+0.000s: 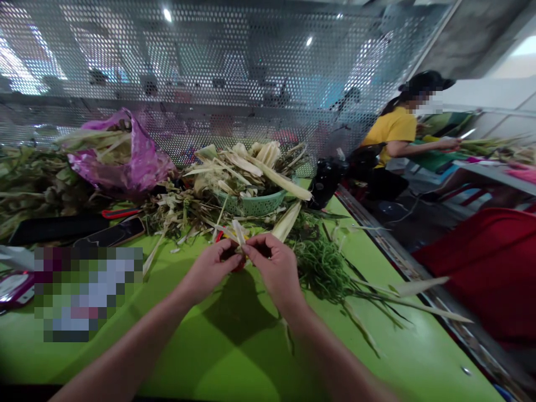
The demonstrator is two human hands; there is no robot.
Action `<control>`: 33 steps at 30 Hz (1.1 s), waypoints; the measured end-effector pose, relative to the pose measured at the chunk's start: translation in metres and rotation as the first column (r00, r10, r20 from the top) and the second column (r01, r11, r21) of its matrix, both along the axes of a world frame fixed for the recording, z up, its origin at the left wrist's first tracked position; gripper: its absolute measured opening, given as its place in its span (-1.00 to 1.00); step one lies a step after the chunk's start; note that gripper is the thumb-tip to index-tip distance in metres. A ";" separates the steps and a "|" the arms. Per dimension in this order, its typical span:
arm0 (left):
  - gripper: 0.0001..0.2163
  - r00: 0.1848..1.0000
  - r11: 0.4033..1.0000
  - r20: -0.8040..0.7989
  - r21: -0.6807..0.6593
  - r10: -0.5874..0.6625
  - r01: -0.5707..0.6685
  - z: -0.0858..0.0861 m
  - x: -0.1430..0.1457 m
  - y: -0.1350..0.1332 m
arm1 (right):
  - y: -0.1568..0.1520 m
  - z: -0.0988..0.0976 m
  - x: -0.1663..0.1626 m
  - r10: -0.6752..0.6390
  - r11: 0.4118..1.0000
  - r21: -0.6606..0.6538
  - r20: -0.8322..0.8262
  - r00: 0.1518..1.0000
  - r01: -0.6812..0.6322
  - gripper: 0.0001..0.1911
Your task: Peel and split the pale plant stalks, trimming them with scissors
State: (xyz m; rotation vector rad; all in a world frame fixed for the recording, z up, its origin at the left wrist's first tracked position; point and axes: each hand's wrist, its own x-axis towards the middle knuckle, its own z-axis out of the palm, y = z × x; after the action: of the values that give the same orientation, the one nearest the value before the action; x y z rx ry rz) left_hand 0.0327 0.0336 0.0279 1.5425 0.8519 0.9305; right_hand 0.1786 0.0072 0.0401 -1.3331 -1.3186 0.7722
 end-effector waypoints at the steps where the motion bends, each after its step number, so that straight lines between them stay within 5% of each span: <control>1: -0.88 1.000 1.000 0.012 -0.017 0.004 -0.004 -0.001 0.000 0.000 | 0.000 0.000 0.000 0.005 1.000 -0.015 -0.022 1.000 -0.005 -0.82; 20: -0.82 0.974 0.968 0.227 -0.245 0.006 0.051 -0.001 0.002 0.003 | 0.000 0.000 0.002 0.112 0.993 -0.041 -0.005 0.994 -0.112 -0.80; 33: -0.74 0.980 0.973 0.194 -0.229 0.035 0.011 0.000 0.003 0.000 | -0.005 0.000 -0.007 0.069 0.997 -0.020 -0.028 0.997 -0.069 -0.83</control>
State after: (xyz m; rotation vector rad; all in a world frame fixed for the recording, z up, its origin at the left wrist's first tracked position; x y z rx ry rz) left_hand 0.0358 0.0340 0.0283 1.2263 0.7969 0.9415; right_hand 0.1713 0.0022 0.0401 -1.2948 -1.3443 0.8508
